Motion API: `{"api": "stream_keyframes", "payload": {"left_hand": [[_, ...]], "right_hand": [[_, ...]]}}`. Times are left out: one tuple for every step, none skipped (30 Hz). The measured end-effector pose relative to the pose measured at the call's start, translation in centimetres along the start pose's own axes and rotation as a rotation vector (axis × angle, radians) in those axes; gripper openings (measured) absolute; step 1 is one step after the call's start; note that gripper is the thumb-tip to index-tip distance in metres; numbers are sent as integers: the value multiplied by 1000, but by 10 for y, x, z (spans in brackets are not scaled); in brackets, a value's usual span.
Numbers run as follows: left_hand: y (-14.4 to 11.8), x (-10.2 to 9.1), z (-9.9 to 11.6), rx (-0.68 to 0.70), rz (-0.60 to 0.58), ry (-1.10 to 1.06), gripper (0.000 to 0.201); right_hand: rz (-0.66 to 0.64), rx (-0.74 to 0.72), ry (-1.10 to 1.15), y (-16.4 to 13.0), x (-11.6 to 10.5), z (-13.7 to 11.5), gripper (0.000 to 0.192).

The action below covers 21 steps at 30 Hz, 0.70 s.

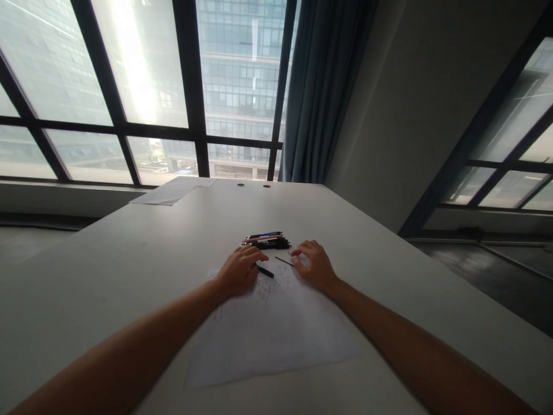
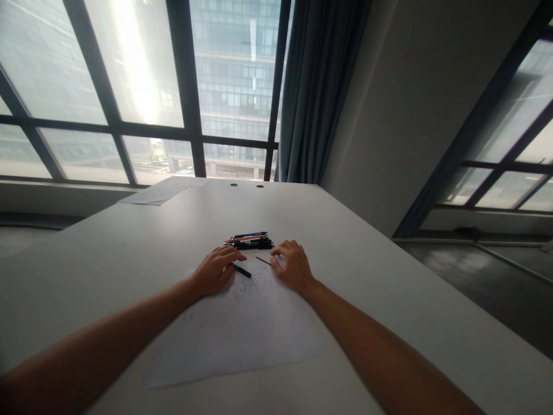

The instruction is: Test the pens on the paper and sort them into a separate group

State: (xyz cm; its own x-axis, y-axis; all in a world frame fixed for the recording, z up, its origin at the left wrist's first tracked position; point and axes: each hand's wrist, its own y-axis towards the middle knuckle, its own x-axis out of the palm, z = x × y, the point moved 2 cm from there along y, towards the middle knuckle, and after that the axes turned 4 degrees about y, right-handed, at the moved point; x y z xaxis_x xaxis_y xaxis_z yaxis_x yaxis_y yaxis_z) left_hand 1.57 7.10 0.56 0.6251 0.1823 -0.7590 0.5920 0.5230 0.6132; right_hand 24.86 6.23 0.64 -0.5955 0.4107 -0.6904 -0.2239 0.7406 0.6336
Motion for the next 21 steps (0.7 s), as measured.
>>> {"api": "stream_keyframes", "payload": {"left_hand": [[0, 1, 1, 13, -11, 4, 39], [0, 1, 1, 23, -22, 9, 39], [0, 2, 1, 29, -36, 16, 39], [-1, 2, 2, 34, -52, 25, 38], [-1, 3, 2, 37, -67, 33, 36], [-1, 3, 2, 38, -80, 41, 33], [-1, 4, 2, 38, -89, 49, 30], [-1, 4, 2, 37, -96, 54, 26], [-1, 4, 2, 34, -99, 59, 22], [0, 4, 2, 31, -102, 61, 19], [0, 4, 2, 28, -106, 63, 17], [0, 4, 2, 25, -113, 64, 16], [0, 4, 2, 25, -120, 64, 15], [0, 3, 3, 30, -124, 65, 14], [1, 3, 3, 42, -123, 66, 13], [1, 3, 4, 54, -108, 69, 13], [1, 2, 4, 62, -77, 75, 14], [1, 1, 4, 61, -27, 83, 15], [2, 0, 4, 53, 33, 94, 15], [2, -2, 4, 38, 95, 107, 15], [1, -3, 3, 21, 150, 119, 15]], "right_hand": [[-38, -8, -42, 0, 0, -3, 10], [-70, -10, -79, -1, 1, -5, 10], [-98, -11, -110, -1, 1, -7, 9], [-124, -12, -135, -1, 1, -8, 9], [-145, -13, -154, -1, 2, -9, 9], [-162, -13, -168, -1, 2, -9, 9], [-173, -14, -178, -1, 2, -9, 10], [-181, -16, -183, -1, 3, -9, 10], [-186, -19, -186, -1, 3, -9, 10], [-189, -22, -186, -1, 3, -9, 10], [-192, -27, -184, -1, 3, -10, 9], [-196, -29, -179, -1, 3, -10, 9], [-201, -31, -173, -1, 3, -10, 9], [-207, -34, -167, -1, 4, -10, 9], [-212, -39, -162, -1, 4, -11, 8], [-210, -46, -156, -1, 4, -11, 8], [-198, -52, -148, -1, 4, -11, 8], [-172, -53, -136, -1, 4, -11, 8], [-133, -49, -119, -1, 3, -11, 9], [-86, -40, -100, -1, 2, -10, 10], [-39, -29, -80, -2, 2, -10, 12]]}}
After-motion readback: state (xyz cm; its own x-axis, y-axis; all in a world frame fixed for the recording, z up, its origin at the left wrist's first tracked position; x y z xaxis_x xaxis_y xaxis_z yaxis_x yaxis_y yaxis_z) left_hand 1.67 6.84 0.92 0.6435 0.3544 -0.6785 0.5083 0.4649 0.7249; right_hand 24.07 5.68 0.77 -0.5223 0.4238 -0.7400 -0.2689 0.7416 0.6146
